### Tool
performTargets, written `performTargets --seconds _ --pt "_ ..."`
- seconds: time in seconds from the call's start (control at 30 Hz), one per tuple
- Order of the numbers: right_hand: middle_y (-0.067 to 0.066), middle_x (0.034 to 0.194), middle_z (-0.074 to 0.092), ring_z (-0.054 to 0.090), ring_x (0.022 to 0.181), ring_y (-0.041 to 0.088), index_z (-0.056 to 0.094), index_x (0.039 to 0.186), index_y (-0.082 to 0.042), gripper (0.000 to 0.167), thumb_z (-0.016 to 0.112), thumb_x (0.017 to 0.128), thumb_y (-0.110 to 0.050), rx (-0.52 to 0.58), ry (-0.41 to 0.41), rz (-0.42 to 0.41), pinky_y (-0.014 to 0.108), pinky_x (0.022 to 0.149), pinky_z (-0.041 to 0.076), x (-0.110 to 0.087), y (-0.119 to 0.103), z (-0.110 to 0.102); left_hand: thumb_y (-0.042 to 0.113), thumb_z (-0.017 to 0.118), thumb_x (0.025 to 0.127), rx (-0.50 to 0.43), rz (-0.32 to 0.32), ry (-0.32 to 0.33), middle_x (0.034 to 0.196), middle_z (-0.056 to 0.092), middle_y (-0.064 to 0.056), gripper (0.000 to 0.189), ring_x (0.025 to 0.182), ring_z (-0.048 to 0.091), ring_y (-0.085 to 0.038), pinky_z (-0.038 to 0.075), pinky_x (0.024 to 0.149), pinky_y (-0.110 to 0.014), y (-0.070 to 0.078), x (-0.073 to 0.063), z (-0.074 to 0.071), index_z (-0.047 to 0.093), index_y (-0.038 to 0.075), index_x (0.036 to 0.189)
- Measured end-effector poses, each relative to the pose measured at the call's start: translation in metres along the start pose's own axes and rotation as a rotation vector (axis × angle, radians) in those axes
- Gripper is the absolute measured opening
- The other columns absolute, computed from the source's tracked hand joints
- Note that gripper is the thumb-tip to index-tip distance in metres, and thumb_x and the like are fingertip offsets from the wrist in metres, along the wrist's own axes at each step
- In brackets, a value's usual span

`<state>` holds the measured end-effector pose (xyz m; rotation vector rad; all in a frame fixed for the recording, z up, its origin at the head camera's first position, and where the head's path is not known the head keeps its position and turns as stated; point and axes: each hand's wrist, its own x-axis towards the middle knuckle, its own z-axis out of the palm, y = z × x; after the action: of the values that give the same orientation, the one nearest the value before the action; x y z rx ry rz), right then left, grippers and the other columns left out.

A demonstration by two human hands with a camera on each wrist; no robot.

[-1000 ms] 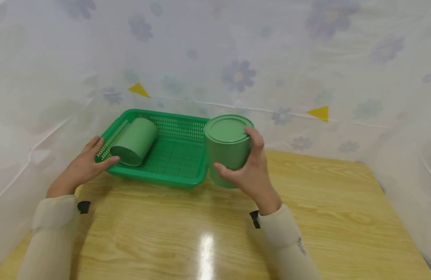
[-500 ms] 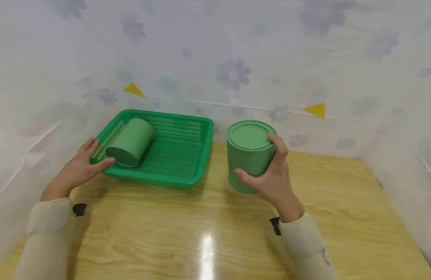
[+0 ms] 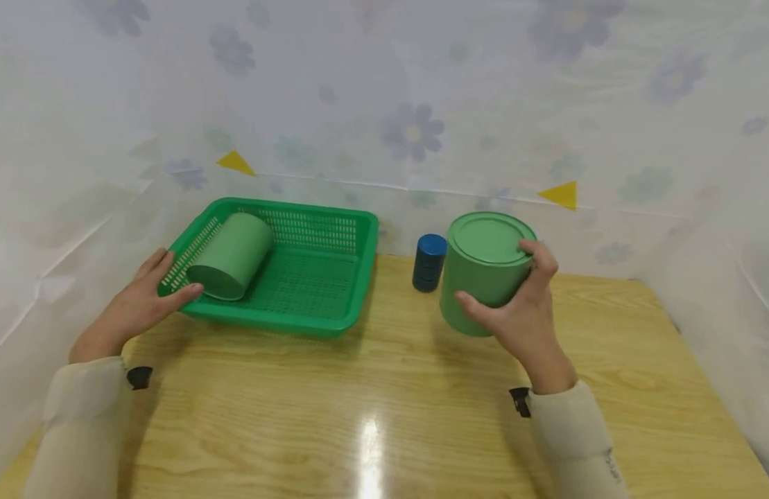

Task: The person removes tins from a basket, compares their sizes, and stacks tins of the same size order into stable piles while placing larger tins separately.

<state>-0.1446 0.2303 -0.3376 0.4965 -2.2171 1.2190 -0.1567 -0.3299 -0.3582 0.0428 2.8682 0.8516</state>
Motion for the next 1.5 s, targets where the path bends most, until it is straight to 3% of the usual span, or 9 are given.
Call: performTargets --seconds 0.3,0.7,0.9,1.07,1.23,1.5 --pt "0.033 0.147 0.026 0.042 0.123 0.052 0.012 0.146 -0.007 0.101 0.085 0.076 -0.008 -0.080 -0.017 0.153 0.070 0.092 0.036 -0.008 0.029 -0.012 0.063 0.049 0.100 0.037 0.024 0.002 0.164 -0.024 -0.016 0.094 0.138 0.012 -0.066 0.020 0.099 -0.082 0.002 0.001 -0.002 -0.005 0.021 0.163" --pt "0.036 0.147 0.024 0.041 0.120 0.058 0.006 0.151 -0.017 0.102 0.083 0.085 -0.025 -0.115 -0.084 0.351 0.075 0.089 0.037 -0.012 0.053 -0.018 0.063 0.049 0.100 0.046 0.020 0.002 0.164 -0.024 -0.019 0.087 0.136 0.018 -0.067 0.025 0.098 -0.080 0.000 0.001 -0.002 0.016 0.013 0.164" --pt "0.039 0.148 0.023 0.039 0.124 0.060 0.004 0.151 -0.017 0.103 0.082 0.086 -0.031 -0.108 -0.127 0.420 0.076 0.091 0.036 -0.014 0.063 -0.020 0.064 0.049 0.100 0.043 0.010 -0.005 0.164 -0.023 -0.019 0.091 0.137 0.014 -0.066 0.023 0.099 -0.080 0.000 0.001 -0.002 0.015 0.008 0.163" --pt "0.042 0.148 0.022 0.037 0.124 0.063 0.002 0.150 -0.016 0.104 0.082 0.086 -0.035 -0.114 -0.148 0.467 0.077 0.092 0.035 -0.014 0.069 -0.021 0.064 0.048 0.100 0.043 0.017 0.000 0.164 -0.023 -0.018 0.090 0.137 0.014 -0.067 0.022 0.099 -0.081 0.001 -0.001 -0.002 0.008 0.014 0.164" --pt "0.043 0.147 0.023 0.038 0.124 0.064 0.002 0.149 -0.015 0.104 0.082 0.086 -0.038 -0.133 -0.145 0.505 0.077 0.092 0.035 -0.013 0.075 -0.022 0.063 0.047 0.101 0.041 0.020 0.002 0.164 -0.024 -0.017 0.085 0.136 0.015 -0.068 0.023 0.098 -0.081 0.001 -0.001 -0.001 0.014 0.017 0.164" --pt "0.044 0.146 0.025 0.039 0.124 0.063 0.002 0.147 -0.015 0.106 0.083 0.084 -0.042 -0.149 -0.140 0.561 0.074 0.094 0.036 -0.010 0.081 -0.022 0.063 0.047 0.101 0.046 0.017 -0.002 0.163 -0.025 -0.018 0.087 0.137 0.014 -0.068 0.023 0.098 -0.081 0.000 0.000 -0.001 0.016 0.011 0.163"
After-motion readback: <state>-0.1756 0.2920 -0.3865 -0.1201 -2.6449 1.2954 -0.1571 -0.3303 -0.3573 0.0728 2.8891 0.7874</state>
